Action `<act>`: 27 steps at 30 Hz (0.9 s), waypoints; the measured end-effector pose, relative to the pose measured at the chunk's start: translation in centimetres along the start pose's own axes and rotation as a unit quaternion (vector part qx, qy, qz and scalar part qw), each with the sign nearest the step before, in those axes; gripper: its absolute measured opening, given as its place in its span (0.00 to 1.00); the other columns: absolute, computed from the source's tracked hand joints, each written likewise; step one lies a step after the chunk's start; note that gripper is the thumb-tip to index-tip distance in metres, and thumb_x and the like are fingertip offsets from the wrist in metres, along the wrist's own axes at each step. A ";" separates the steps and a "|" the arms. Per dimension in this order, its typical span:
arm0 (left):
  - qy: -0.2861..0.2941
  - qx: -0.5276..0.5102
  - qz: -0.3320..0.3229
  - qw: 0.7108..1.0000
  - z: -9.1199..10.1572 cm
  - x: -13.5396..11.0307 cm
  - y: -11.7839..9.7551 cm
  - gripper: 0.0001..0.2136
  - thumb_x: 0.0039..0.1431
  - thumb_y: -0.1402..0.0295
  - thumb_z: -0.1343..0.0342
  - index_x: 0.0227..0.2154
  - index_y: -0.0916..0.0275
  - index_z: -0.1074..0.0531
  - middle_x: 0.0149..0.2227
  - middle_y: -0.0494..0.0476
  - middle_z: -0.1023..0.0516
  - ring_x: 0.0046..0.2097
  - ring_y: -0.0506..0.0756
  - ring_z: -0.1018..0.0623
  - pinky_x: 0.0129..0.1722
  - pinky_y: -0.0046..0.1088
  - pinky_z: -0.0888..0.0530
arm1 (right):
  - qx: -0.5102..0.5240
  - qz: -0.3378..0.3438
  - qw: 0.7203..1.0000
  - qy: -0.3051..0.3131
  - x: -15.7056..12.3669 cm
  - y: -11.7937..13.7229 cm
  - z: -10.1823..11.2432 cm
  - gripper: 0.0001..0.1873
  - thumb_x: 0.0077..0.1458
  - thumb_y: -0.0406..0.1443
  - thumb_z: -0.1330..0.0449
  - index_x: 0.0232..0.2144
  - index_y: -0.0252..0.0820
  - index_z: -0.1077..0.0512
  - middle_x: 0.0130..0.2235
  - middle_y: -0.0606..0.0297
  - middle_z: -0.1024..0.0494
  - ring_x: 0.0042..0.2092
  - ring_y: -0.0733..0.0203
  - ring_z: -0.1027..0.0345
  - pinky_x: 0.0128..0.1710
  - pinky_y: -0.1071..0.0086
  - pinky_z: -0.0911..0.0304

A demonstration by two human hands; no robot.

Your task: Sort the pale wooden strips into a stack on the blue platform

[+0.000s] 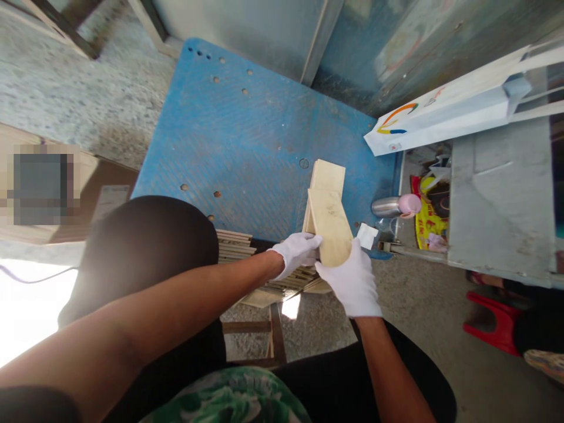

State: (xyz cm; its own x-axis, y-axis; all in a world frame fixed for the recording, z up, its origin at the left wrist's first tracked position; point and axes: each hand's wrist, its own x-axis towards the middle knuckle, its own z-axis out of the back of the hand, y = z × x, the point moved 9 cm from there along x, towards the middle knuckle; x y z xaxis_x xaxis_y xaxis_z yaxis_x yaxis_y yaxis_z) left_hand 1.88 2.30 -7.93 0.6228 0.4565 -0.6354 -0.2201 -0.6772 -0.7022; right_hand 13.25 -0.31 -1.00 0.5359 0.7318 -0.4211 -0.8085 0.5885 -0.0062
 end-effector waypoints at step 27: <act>0.031 0.350 -0.014 0.936 -4.3 -4.5 3.8 0.12 0.58 0.60 0.49 0.40 0.58 0.26 0.36 0.55 0.22 0.35 0.55 0.24 0.33 0.28 0.30 | 0.424 -0.052 0.901 -0.072 -0.7 -6.9 1.3 0.58 0.41 0.51 0.32 0.67 0.41 0.54 0.56 0.53 0.30 0.53 0.50 0.33 0.52 0.58 0.35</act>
State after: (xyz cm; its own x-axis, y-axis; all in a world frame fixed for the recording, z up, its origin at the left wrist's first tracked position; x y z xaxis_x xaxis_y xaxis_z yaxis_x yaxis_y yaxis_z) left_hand 1.48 -4.77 -6.40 0.6732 0.4200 -0.6085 -0.6274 -0.1110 -0.7708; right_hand 18.78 -4.43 0.56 0.6732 0.6589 -0.3356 -0.3078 0.6624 0.6830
